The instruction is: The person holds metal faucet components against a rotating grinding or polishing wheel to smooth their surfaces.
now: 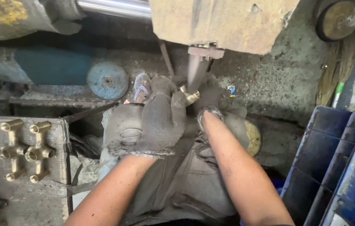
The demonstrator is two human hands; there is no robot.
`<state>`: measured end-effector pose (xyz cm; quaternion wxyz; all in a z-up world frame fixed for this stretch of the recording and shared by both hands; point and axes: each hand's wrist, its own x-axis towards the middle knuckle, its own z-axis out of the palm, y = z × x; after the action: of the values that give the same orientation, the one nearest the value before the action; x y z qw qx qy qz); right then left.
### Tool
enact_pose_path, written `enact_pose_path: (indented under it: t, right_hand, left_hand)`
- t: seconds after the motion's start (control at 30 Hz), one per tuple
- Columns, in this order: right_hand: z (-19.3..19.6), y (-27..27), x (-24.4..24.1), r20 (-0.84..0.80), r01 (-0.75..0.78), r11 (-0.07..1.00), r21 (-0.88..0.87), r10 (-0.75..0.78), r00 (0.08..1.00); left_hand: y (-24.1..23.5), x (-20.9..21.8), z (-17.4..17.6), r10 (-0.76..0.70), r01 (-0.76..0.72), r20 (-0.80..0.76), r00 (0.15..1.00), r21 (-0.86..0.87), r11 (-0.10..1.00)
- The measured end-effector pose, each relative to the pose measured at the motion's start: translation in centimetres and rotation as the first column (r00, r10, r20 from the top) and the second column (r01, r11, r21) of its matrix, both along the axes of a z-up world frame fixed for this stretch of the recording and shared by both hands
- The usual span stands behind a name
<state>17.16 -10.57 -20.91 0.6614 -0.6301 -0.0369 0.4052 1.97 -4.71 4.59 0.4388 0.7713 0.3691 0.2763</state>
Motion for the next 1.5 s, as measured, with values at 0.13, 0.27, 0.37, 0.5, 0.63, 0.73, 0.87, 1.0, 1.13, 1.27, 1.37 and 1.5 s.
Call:
enact_pose_path:
  t: [0.13,0.27,0.37,0.5,0.63,0.73,0.87,1.0,1.13,1.27,1.37,1.5]
  right_hand:
    - [-0.2,-0.7,0.4,0.720,0.044,0.726,-0.687,0.687,-0.097]
    - [1.6,-0.6,0.6,0.239,-0.239,0.778,-0.581,0.444,0.864]
    - [6.7,-0.4,1.1,0.274,-0.259,0.379,-0.889,0.891,0.362]
    - [17.9,-1.6,-0.4,0.391,-0.183,0.463,-0.867,0.861,0.325]
    - [26.5,-8.4,-3.0,0.759,-0.091,0.855,-0.510,0.497,0.420]
    - [27.8,-10.4,-4.7,0.852,-0.121,0.952,-0.282,0.306,0.424]
    - [26.3,-9.3,-4.5,0.708,-0.068,0.929,-0.363,0.323,0.627]
    - [24.7,-7.1,-3.7,0.758,0.264,0.734,-0.625,0.652,-0.020]
    - [24.8,-5.2,-4.1,0.751,0.177,0.766,-0.618,0.508,0.422]
    - [26.7,-4.1,-5.6,0.694,0.196,0.708,-0.678,0.529,0.489]
    - [28.6,-3.2,-6.3,0.665,0.222,0.663,-0.715,0.548,0.507]
    - [30.3,-2.2,-6.6,0.615,0.213,0.605,-0.767,0.601,0.510]
  left_hand:
    - [0.5,0.9,-1.1,0.015,-0.014,-0.018,1.000,0.037,0.999]
    - [1.1,1.6,-2.5,0.033,-0.034,-0.070,0.997,-0.002,0.999]
    - [1.6,1.8,-2.4,0.042,-0.043,-0.014,0.999,-0.079,0.996]
    - [1.4,0.0,-0.7,-0.003,-0.006,-0.025,1.000,-0.336,0.942]
    - [0.3,-5.1,-0.5,-0.265,0.280,0.172,0.949,-0.064,0.958]
    - [-0.1,-6.1,-1.6,-0.240,0.290,0.255,0.937,-0.181,0.940]
    - [1.5,-2.2,-4.5,-0.115,0.209,0.339,0.934,-0.256,0.944]
    - [3.7,0.7,-8.3,-0.009,0.127,0.273,0.962,-0.420,0.899]
    - [4.8,1.8,-10.8,0.017,0.082,0.228,0.974,-0.419,0.904]
    - [5.1,2.3,-11.9,0.050,0.045,0.171,0.984,-0.509,0.859]
    - [5.1,2.9,-12.3,0.093,0.015,0.135,0.986,-0.640,0.769]
    - [4.2,3.6,-13.0,0.186,-0.028,0.091,0.978,-0.831,0.555]
